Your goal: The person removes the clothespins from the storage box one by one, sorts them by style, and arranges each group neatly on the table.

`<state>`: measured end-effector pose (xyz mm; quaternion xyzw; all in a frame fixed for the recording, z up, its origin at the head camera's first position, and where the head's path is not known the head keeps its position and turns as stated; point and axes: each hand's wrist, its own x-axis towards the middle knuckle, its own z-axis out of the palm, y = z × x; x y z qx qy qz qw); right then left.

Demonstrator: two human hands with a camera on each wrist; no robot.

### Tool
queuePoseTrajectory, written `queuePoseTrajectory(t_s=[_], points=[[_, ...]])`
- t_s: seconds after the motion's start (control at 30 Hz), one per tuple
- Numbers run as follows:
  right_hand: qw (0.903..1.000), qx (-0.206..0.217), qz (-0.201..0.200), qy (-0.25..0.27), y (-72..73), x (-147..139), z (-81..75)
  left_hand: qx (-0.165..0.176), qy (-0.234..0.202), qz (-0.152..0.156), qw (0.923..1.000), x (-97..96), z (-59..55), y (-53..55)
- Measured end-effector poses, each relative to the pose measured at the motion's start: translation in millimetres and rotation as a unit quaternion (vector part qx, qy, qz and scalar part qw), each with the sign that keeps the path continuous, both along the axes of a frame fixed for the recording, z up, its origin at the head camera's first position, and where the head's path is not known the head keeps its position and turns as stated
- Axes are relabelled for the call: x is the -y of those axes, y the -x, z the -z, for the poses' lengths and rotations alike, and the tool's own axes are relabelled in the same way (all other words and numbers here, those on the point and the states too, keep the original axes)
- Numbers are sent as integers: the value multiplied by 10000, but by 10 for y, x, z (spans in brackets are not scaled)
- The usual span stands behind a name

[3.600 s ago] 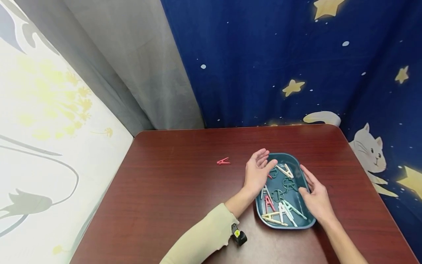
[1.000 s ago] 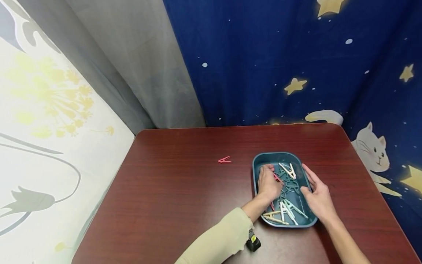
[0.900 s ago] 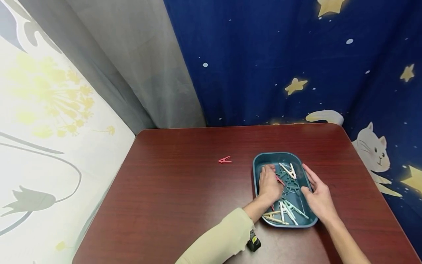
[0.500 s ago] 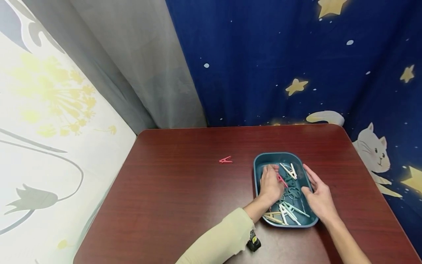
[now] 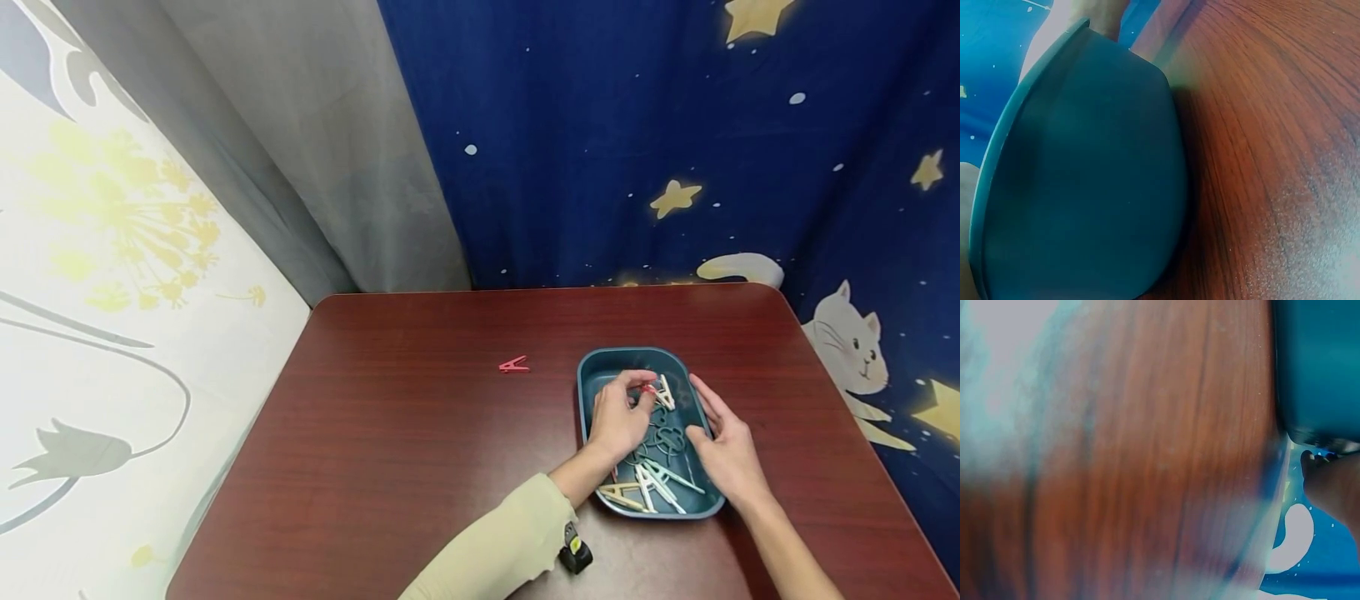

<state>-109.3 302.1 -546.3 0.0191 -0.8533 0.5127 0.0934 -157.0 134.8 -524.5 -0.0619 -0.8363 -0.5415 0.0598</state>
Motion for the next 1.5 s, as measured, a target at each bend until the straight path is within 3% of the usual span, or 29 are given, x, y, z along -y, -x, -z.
queuePoseTrajectory(t_s=[0.17,0.3,0.53,0.7,0.9,1.1,1.3,1.5], points=[[10000,-58,10,6,-2,6,0,-169,-166,250,9994,10,-16,-7],[10000,-47,32,-20,0,13,9,-176,-646,497,9965,9,-16,-13],[10000,4,13,-4,20,44,7,104,-1946,762,9779,42,-45,9],[10000,66,13,-69,33,48,0,369,-2380,1074,9646,150,-161,45],[10000,46,34,-58,43,42,-10,661,-2360,1355,9600,302,-378,124],[9999,102,67,-120,28,35,9,896,-2803,1206,9481,468,-492,220],[9999,97,67,-104,19,26,27,701,-3338,1076,9339,722,-451,376],[9999,76,86,-102,16,15,17,900,-3664,629,9239,1032,-423,493]])
